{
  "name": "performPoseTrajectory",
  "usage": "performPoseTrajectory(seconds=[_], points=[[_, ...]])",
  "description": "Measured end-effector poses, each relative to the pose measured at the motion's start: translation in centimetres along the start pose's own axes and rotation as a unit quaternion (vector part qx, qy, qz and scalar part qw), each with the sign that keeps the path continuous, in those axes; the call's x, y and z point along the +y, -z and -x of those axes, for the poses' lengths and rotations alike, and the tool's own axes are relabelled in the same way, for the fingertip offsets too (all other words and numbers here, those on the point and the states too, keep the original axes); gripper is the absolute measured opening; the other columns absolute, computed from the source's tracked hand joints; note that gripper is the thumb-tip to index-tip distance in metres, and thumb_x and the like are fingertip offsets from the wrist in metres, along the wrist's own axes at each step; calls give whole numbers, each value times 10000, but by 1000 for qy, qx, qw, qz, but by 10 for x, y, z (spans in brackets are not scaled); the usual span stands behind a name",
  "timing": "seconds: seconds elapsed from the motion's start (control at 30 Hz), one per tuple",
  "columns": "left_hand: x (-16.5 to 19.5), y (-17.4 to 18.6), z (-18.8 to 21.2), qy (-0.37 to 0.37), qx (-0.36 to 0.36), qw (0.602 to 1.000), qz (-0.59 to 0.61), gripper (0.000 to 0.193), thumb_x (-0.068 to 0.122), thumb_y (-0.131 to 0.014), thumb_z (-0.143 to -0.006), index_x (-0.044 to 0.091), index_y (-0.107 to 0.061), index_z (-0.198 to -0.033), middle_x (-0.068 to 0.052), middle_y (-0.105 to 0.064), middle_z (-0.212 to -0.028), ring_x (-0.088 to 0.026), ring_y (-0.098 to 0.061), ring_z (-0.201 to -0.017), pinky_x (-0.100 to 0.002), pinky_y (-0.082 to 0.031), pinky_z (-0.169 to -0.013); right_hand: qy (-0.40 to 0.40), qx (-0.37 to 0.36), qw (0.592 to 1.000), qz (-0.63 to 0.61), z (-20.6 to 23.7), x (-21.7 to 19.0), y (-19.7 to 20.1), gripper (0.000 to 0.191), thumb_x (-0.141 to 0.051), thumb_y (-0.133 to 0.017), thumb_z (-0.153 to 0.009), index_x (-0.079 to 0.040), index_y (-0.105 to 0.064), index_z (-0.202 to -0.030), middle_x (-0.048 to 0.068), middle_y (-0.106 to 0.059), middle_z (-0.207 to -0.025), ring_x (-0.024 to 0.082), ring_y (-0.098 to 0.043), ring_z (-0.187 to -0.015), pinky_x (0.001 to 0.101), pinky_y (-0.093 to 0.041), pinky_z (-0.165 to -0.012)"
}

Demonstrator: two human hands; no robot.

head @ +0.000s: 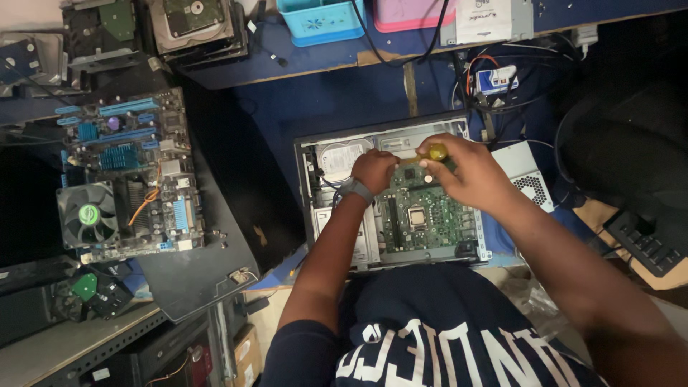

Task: The person works on an open desktop computer case on a repair workbench, using a screwdriver to loosen and tighten screws on the motherboard area. They handle a cooling fan and small screws, repositioning components inside the case and driving screws back in with the screwdriver.

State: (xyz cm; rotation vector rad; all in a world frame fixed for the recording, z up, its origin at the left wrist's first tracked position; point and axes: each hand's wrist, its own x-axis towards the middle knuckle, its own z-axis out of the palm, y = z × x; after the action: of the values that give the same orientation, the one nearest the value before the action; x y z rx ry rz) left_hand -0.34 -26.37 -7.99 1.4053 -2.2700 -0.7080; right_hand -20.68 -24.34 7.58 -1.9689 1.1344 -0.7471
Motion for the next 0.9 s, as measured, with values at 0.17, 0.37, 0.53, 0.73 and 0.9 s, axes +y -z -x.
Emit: performPoseTrajectory(seconds=[0.17,0.37,0.53,0.73,0.9], points=[[2,5,2,-19,12,1000,8,172,116,-647,-870,143,-764,-993,-68,-759,-1025,-322,-672,-998,-440,-545,-893,60,37,996,45,-1,-2,-5,244,-127,-783,-914,-17,-668,-1099,142,-739,-991,275,-752,-890,361,-587,-748],[36,20,9,-54,76,985,144,268,204,-755,-811,90,-723,-1052,-112,-730,-1065,-341,-701,-975,-430,-570,-842,27,74,948,309,-16,-19,-2,461,-442,-861,-818,-36,-648,-769,138,-668,-674,327,-693,-608,437,-547,-556],[51,28,8,3,56,995,85,312,127,-676,-876,146,-704,-1186,-140,-743,-1088,-368,-716,-953,-457,-583,-823,69,-19,941,330,-15,-46,14,415,-383,-757,-853,-32,-671,-1056,165,-715,-992,342,-715,-808,435,-568,-654],[44,27,7,39,-34,995,81,537,63,-605,-873,103,-514,-1401,-251,-717,-1012,-448,-685,-928,-535,-539,-803,157,-98,889,420,-13,-67,24,506,-105,-639,-840,-67,-612,-1343,124,-679,-1176,312,-723,-957,409,-595,-764],[48,38,11,-121,60,985,111,475,7,-574,-804,116,-581,-1266,-224,-727,-1064,-432,-700,-959,-512,-560,-797,127,-129,882,435,-19,-77,18,277,-269,-608,-916,-113,-680,-1134,110,-722,-946,308,-723,-782,425,-571,-628]])
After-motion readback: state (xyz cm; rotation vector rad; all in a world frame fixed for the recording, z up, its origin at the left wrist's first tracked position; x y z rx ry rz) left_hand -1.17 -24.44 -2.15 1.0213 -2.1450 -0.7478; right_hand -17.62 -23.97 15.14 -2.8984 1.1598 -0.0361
